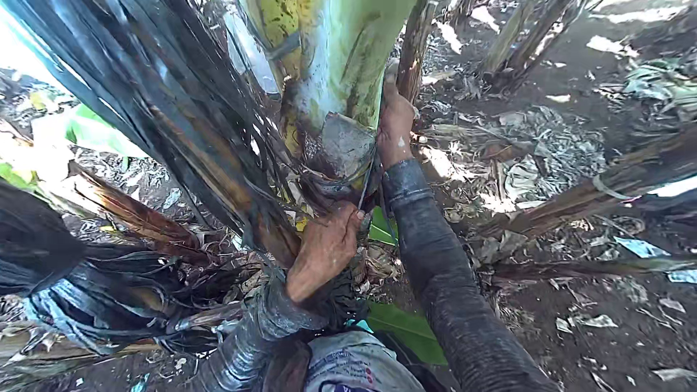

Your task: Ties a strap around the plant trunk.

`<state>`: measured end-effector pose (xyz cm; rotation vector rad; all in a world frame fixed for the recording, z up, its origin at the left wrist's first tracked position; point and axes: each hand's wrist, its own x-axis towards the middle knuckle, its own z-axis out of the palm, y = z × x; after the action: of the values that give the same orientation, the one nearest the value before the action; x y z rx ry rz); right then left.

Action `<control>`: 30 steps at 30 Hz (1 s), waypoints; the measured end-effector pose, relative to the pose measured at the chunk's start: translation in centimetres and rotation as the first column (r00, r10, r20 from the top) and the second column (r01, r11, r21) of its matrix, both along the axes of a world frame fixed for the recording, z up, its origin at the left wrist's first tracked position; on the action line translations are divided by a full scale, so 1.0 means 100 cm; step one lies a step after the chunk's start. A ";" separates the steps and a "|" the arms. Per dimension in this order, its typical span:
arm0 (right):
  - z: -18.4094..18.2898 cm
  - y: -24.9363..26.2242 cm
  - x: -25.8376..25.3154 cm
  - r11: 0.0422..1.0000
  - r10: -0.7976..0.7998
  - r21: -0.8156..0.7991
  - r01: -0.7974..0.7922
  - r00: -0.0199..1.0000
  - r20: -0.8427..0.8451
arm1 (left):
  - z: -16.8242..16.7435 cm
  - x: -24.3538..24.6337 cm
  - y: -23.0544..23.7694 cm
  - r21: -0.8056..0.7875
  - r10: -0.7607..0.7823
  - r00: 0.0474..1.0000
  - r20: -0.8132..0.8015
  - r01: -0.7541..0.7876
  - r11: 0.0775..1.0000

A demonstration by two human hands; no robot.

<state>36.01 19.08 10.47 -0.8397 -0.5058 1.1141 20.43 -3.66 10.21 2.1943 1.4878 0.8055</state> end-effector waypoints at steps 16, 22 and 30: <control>-0.048 -0.061 0.053 0.992 0.103 0.084 -0.095 0.989 -0.108 | -0.001 -0.003 -0.012 -0.029 0.034 0.996 0.078 -0.032 0.999; -0.105 -0.195 0.084 0.914 0.246 0.330 -0.236 0.969 0.012 | -0.005 0.009 -0.007 0.029 -0.102 0.978 0.184 0.099 0.995; 0.005 -0.207 0.127 0.468 0.107 0.494 -0.733 0.602 0.791 | -0.024 0.032 -0.011 0.462 0.184 0.943 -0.276 -0.038 0.886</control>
<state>48.70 -1.63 11.00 -0.2207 -1.8375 0.8540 23.68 -4.80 7.76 2.7040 1.7294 0.9545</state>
